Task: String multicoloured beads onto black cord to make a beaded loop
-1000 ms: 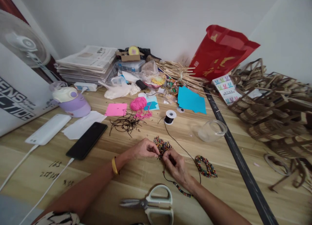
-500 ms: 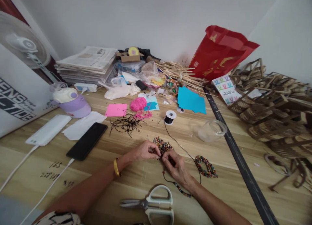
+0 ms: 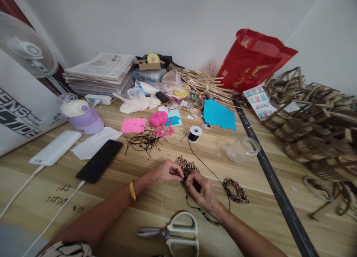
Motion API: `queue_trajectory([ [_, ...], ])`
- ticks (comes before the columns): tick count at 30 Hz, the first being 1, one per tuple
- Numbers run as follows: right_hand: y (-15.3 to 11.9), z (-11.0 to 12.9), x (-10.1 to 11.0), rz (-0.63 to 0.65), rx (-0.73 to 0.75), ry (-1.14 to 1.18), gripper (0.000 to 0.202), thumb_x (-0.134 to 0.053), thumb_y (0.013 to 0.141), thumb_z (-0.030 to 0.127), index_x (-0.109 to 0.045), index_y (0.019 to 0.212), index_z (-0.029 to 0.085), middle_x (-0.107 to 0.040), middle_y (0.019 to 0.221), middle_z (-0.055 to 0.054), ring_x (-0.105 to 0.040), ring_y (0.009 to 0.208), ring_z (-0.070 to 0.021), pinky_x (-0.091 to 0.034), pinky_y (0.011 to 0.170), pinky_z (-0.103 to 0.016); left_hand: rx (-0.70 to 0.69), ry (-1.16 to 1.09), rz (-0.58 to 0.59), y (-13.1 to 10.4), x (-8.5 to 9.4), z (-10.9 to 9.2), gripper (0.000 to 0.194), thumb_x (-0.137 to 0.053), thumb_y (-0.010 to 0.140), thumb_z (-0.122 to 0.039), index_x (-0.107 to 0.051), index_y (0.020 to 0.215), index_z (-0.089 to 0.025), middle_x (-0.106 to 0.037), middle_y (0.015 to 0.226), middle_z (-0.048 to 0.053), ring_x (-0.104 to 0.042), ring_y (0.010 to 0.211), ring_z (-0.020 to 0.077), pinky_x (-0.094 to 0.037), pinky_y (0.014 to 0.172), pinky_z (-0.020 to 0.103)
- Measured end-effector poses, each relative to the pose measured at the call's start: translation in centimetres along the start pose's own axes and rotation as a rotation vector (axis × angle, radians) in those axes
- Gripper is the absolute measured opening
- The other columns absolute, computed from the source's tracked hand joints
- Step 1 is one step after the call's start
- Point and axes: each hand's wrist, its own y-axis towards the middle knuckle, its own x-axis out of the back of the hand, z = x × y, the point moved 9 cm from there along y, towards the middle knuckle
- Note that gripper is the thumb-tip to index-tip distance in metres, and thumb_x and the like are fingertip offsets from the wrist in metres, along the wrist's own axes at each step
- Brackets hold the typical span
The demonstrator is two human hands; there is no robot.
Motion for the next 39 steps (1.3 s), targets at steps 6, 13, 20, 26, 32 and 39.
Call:
queue_trajectory([
  [6, 0.00, -0.03, -0.01, 0.000, -0.002, -0.008, 0.011, -0.051, 0.086, 0.021, -0.053, 0.076, 0.018, -0.050, 0.063, 0.001, -0.045, 0.056, -0.0113, -0.036, 0.051, -0.022, -0.008, 0.018, -0.008, -0.03, 0.06, -0.04, 0.014, -0.069, 0.066, -0.020, -0.069, 0.075, -0.009, -0.070, 0.070, 0.006, -0.060, 0.063, 0.0109, -0.046, 0.060, 0.019],
  [13, -0.03, -0.13, -0.08, -0.008, 0.008, 0.004, 0.011, -0.051, 0.086, 0.019, -0.053, 0.075, 0.018, -0.050, 0.063, 0.002, -0.045, 0.055, -0.0112, -0.036, 0.050, -0.021, -0.004, 0.027, 0.006, -0.03, -0.04, 0.07, 0.014, -0.069, 0.067, -0.022, -0.069, 0.074, -0.009, -0.069, 0.070, 0.005, -0.059, 0.062, 0.0109, -0.046, 0.060, 0.020],
  [20, -0.01, -0.27, -0.13, 0.004, 0.000, -0.007, 0.010, -0.051, 0.085, 0.020, -0.053, 0.076, 0.018, -0.049, 0.063, 0.001, -0.045, 0.055, -0.0112, -0.035, 0.051, -0.022, 0.005, 0.002, 0.015, -0.05, -0.21, 0.16, 0.015, -0.070, 0.067, -0.021, -0.068, 0.074, -0.009, -0.069, 0.070, 0.005, -0.060, 0.063, 0.0113, -0.046, 0.061, 0.020],
  [26, 0.00, -0.19, -0.24, 0.014, -0.008, 0.001, 0.011, -0.049, 0.086, 0.020, -0.054, 0.076, 0.018, -0.049, 0.063, 0.001, -0.045, 0.055, -0.0115, -0.035, 0.051, -0.022, -0.002, 0.025, 0.006, -0.01, -0.14, 0.09, 0.015, -0.070, 0.067, -0.021, -0.067, 0.074, -0.008, -0.069, 0.071, 0.006, -0.060, 0.064, 0.0117, -0.047, 0.061, 0.021],
  [32, 0.06, -0.05, -0.17, 0.008, -0.008, 0.003, 0.010, -0.050, 0.085, 0.020, -0.052, 0.075, 0.018, -0.049, 0.062, 0.002, -0.044, 0.054, -0.0112, -0.035, 0.051, -0.022, 0.002, 0.003, 0.024, 0.14, -0.33, 0.36, 0.016, -0.071, 0.066, -0.022, -0.066, 0.074, -0.009, -0.068, 0.070, 0.005, -0.059, 0.063, 0.0109, -0.046, 0.062, 0.021],
  [39, -0.06, -0.63, -0.36, 0.022, -0.008, 0.002, 0.009, -0.050, 0.085, 0.019, -0.053, 0.077, 0.017, -0.049, 0.063, 0.002, -0.045, 0.055, -0.0108, -0.035, 0.051, -0.021, 0.001, -0.035, 0.009, 0.19, -0.19, 0.51, 0.015, -0.071, 0.065, -0.021, -0.067, 0.074, -0.009, -0.068, 0.070, 0.004, -0.059, 0.064, 0.0107, -0.046, 0.063, 0.021],
])
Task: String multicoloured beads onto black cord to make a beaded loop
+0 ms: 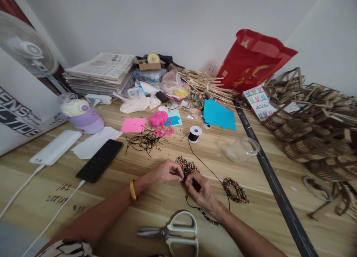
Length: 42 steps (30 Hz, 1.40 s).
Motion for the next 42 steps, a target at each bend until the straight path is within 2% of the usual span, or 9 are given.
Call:
queue_trajectory([
  [42, 0.06, 0.32, 0.15, -0.017, 0.014, -0.026, 0.010, -0.051, 0.086, 0.019, -0.053, 0.076, 0.017, -0.050, 0.062, 0.002, -0.045, 0.054, -0.0103, -0.036, 0.051, -0.021, -0.009, 0.031, -0.001, -0.10, -0.19, -0.24, 0.014, -0.069, 0.067, -0.019, -0.070, 0.076, -0.009, -0.071, 0.073, 0.006, -0.061, 0.066, 0.0115, -0.047, 0.064, 0.020],
])
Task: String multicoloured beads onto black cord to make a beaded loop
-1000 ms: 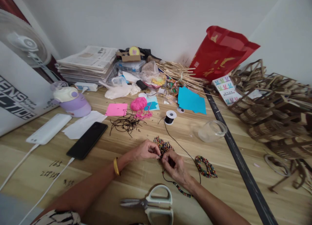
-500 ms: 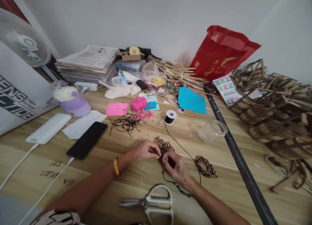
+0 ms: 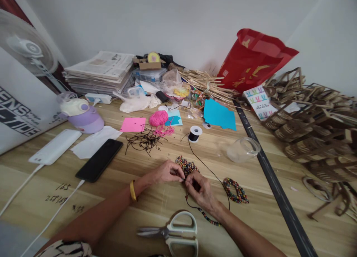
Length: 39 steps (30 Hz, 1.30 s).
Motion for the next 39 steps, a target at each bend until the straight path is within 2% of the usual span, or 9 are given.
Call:
queue_trajectory([
  [14, 0.1, 0.0, -0.1, 0.019, -0.005, -0.002, 0.012, -0.052, 0.086, 0.022, -0.055, 0.076, 0.017, -0.049, 0.062, 0.002, -0.045, 0.053, -0.0107, -0.035, 0.050, -0.021, 0.016, -0.026, -0.008, 0.1, -0.4, -0.1, 0.013, -0.071, 0.063, -0.017, -0.066, 0.073, -0.009, -0.067, 0.067, 0.003, -0.058, 0.061, 0.0102, -0.045, 0.060, 0.020],
  [22, 0.0, 0.0, -0.1, 0.005, -0.006, 0.048, 0.008, -0.055, 0.086, 0.024, -0.057, 0.083, 0.017, -0.051, 0.062, 0.002, -0.046, 0.054, -0.0109, -0.038, 0.051, -0.021, 0.023, -0.120, -0.008, 0.2, -0.4, 0.4, 0.022, -0.077, 0.059, -0.025, -0.063, 0.067, -0.009, -0.065, 0.064, 0.003, -0.057, 0.060, 0.0106, -0.044, 0.059, 0.021],
  [30, 0.1, 0.7, -0.1, 0.013, 0.084, 0.037, 0.005, -0.055, 0.087, 0.022, -0.058, 0.085, 0.018, -0.055, 0.073, -0.002, -0.052, 0.062, -0.0127, -0.042, 0.055, -0.023, 0.001, -0.012, -0.021, 0.2, -0.1, 0.0, 0.020, -0.075, 0.062, -0.028, -0.068, 0.067, -0.010, -0.067, 0.064, 0.004, -0.056, 0.061, 0.0117, -0.042, 0.058, 0.020],
  [39, 0.0, 0.5, -0.2, 0.036, 0.085, -0.002, 0.003, -0.053, 0.084, 0.020, -0.055, 0.083, 0.019, -0.052, 0.070, -0.001, -0.049, 0.060, -0.0130, -0.039, 0.053, -0.023, -0.024, 0.072, 0.003, 0.1, -0.1, -0.7, 0.012, -0.069, 0.068, -0.022, -0.069, 0.070, -0.010, -0.068, 0.065, 0.003, -0.055, 0.059, 0.0099, -0.041, 0.057, 0.018],
])
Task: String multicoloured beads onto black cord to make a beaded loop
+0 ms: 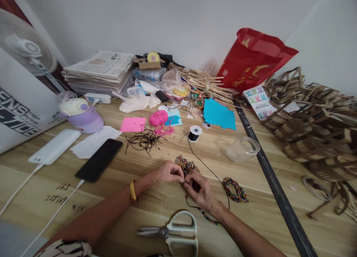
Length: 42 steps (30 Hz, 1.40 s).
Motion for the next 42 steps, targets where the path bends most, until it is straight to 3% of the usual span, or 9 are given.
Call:
queue_trajectory([
  [5, -0.1, 0.7, -0.1, 0.044, 0.057, -0.011, 0.010, -0.054, 0.081, 0.023, -0.050, 0.072, 0.019, -0.052, 0.070, -0.002, -0.048, 0.063, -0.0145, -0.039, 0.054, -0.025, 0.006, -0.076, 0.003, -0.2, 0.3, -0.7, 0.016, -0.070, 0.069, -0.026, -0.067, 0.069, -0.010, -0.067, 0.065, 0.003, -0.054, 0.060, 0.0094, -0.041, 0.058, 0.018],
  [11, -0.2, 0.2, 0.0, 0.052, -0.024, -0.003, 0.031, -0.046, 0.089, 0.030, -0.045, 0.061, 0.019, -0.050, 0.062, -0.001, -0.047, 0.059, -0.0131, -0.039, 0.056, -0.025, 0.023, -0.121, 0.020, -0.3, 0.1, -0.7, 0.019, -0.072, 0.068, -0.028, -0.066, 0.068, -0.010, -0.065, 0.064, 0.002, -0.054, 0.060, 0.0091, -0.041, 0.058, 0.018],
  [18, -0.3, -0.5, -0.5, 0.030, -0.096, 0.124, 0.011, -0.059, 0.085, 0.028, -0.054, 0.084, 0.018, -0.052, 0.063, 0.002, -0.047, 0.054, -0.0107, -0.037, 0.050, -0.021, 0.027, -0.126, 0.014, -0.3, 0.1, -0.3, 0.021, -0.073, 0.068, -0.029, -0.065, 0.071, -0.009, -0.065, 0.065, 0.002, -0.054, 0.060, 0.0091, -0.041, 0.059, 0.019],
  [25, -0.5, -1.3, -0.4, -0.016, -0.102, 0.147, 0.011, -0.058, 0.085, 0.029, -0.056, 0.086, 0.018, -0.051, 0.067, 0.001, -0.047, 0.058, -0.0115, -0.039, 0.052, -0.021, 0.021, -0.097, 0.007, -0.1, 0.3, -0.3, 0.020, -0.073, 0.067, -0.027, -0.064, 0.069, -0.009, -0.063, 0.063, 0.001, -0.053, 0.059, 0.0086, -0.041, 0.057, 0.018],
  [32, -0.1, -0.2, 0.3, -0.041, -0.041, 0.031, 0.018, -0.053, 0.089, 0.029, -0.060, 0.077, 0.017, -0.054, 0.067, -0.001, -0.049, 0.060, -0.0126, -0.040, 0.056, -0.023, 0.003, -0.017, 0.005, -0.1, 0.3, -0.3, 0.017, -0.071, 0.067, -0.026, -0.065, 0.068, -0.010, -0.063, 0.062, 0.001, -0.051, 0.057, 0.0081, -0.040, 0.055, 0.018],
  [42, 0.0, 0.0, 0.3, -0.034, 0.028, 0.011, 0.012, -0.054, 0.089, 0.023, -0.061, 0.080, 0.019, -0.057, 0.073, -0.003, -0.052, 0.066, -0.0147, -0.042, 0.061, -0.025, -0.038, 0.152, -0.007, 0.0, 0.3, -0.2, 0.011, -0.065, 0.070, -0.020, -0.069, 0.071, -0.010, -0.066, 0.064, 0.003, -0.052, 0.057, 0.0086, -0.040, 0.055, 0.017],
])
